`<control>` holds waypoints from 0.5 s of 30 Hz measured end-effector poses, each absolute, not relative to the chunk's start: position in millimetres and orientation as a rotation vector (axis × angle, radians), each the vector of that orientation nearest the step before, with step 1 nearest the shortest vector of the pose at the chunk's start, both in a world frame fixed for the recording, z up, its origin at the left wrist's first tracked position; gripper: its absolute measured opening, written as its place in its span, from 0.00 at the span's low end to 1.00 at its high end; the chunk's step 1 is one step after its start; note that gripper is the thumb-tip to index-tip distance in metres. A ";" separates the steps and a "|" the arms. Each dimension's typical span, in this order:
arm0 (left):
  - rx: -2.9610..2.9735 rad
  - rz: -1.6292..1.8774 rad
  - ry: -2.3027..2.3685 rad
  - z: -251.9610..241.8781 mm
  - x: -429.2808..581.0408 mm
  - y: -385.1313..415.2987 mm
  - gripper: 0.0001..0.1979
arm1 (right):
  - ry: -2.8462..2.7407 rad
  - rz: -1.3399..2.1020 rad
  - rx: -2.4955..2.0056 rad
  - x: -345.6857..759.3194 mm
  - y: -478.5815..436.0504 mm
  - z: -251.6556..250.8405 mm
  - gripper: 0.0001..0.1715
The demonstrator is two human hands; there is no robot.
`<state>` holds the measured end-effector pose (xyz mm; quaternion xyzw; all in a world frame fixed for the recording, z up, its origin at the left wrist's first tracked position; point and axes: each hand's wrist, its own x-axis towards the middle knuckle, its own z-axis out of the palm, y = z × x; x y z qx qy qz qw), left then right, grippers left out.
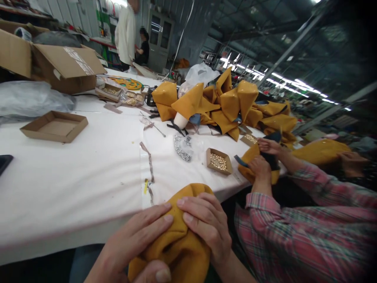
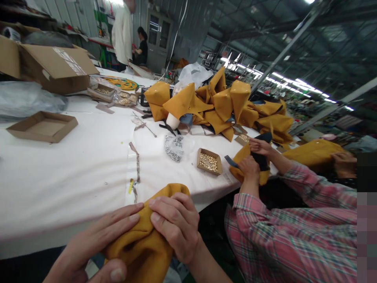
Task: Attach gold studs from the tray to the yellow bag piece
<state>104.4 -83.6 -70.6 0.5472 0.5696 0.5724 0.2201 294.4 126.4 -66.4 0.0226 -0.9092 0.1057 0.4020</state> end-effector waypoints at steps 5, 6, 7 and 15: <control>1.423 1.594 1.590 -63.0 102.2 -83.6 0.33 | -2.344 0.256 0.088 290.5 131.6 -59.3 0.17; 1.436 1.592 1.590 -60.8 101.4 -83.0 0.33 | -2.351 0.253 0.083 290.7 132.3 -57.4 0.18; 1.456 1.593 1.590 -58.7 100.4 -82.6 0.33 | -2.360 0.254 0.079 291.4 132.9 -55.5 0.20; 1.482 1.670 1.553 -51.3 96.7 -88.9 0.32 | -2.394 0.352 0.089 300.5 132.4 -43.7 0.23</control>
